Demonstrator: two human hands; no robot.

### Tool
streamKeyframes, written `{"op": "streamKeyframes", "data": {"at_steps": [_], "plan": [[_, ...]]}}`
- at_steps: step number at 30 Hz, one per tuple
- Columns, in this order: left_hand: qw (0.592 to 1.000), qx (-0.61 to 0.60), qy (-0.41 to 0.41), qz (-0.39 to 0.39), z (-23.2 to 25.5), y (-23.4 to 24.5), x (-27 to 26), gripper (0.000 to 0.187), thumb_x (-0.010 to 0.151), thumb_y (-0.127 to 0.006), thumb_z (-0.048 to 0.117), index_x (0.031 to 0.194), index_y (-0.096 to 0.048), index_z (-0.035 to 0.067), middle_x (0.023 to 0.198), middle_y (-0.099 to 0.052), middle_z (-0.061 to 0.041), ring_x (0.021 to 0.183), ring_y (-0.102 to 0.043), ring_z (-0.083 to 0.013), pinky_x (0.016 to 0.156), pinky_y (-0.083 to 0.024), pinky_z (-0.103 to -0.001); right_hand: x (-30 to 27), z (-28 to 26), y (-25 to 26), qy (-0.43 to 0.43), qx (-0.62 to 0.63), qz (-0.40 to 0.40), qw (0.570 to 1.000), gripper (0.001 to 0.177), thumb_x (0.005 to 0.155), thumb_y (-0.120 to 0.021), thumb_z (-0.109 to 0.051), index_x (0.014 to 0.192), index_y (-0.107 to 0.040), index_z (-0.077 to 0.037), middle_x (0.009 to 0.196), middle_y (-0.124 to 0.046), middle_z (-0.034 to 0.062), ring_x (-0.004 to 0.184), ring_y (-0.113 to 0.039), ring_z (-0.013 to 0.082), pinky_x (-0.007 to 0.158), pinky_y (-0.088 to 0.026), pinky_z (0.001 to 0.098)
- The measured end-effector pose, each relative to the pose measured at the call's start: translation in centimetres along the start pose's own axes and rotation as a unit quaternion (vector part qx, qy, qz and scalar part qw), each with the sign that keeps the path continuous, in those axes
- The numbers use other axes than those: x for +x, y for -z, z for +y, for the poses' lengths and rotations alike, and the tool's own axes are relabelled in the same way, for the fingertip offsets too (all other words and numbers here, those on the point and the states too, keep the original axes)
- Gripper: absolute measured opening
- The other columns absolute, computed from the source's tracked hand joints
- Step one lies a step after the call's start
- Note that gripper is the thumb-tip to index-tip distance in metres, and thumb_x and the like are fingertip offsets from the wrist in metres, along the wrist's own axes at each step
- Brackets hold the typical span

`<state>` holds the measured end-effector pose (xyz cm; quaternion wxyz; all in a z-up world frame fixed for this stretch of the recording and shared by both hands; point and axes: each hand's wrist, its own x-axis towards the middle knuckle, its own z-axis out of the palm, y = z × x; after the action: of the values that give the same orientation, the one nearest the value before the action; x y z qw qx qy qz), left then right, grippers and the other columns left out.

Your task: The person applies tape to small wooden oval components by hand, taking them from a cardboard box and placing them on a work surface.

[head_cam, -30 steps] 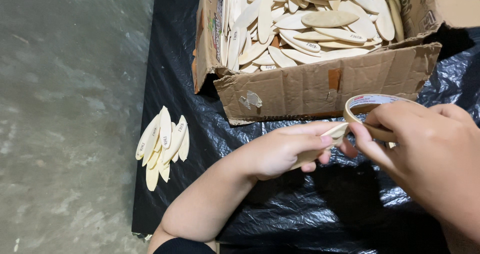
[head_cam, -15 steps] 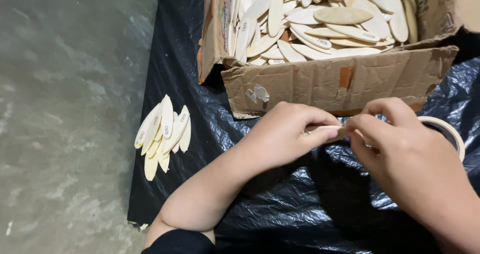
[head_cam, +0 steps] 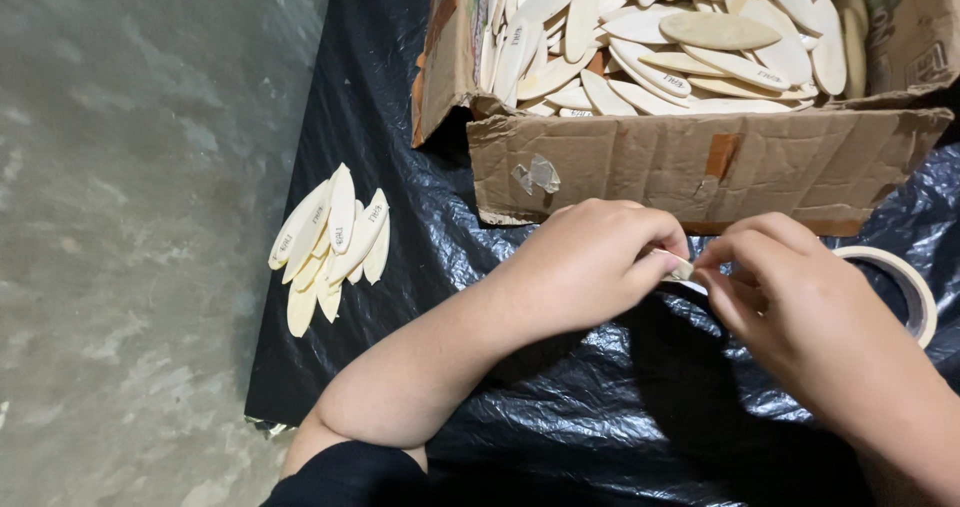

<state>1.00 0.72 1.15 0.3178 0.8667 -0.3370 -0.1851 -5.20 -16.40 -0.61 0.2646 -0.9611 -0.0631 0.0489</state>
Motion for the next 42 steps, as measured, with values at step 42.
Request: {"op": "streamKeyframes", "data": {"at_steps": [42], "plan": [[0.936, 0.021, -0.177, 0.305, -1.4, -3.6, 0.7, 0.014, 0.089, -0.058, 0.017, 0.102, -0.057, 0.022, 0.091, -0.059, 0.003, 0.085, -0.055, -0.0239, 0.074, -0.050, -0.036, -1.2, -2.4, -0.1, -0.018, 0.062, 0.226, 0.972, 0.015, 0.097, -0.064, -0.007, 0.103, -0.051, -0.002, 0.074, -0.063, 0.0056, 0.070, -0.063, 0.0122, 0.053, -0.039, 0.0187]]}}
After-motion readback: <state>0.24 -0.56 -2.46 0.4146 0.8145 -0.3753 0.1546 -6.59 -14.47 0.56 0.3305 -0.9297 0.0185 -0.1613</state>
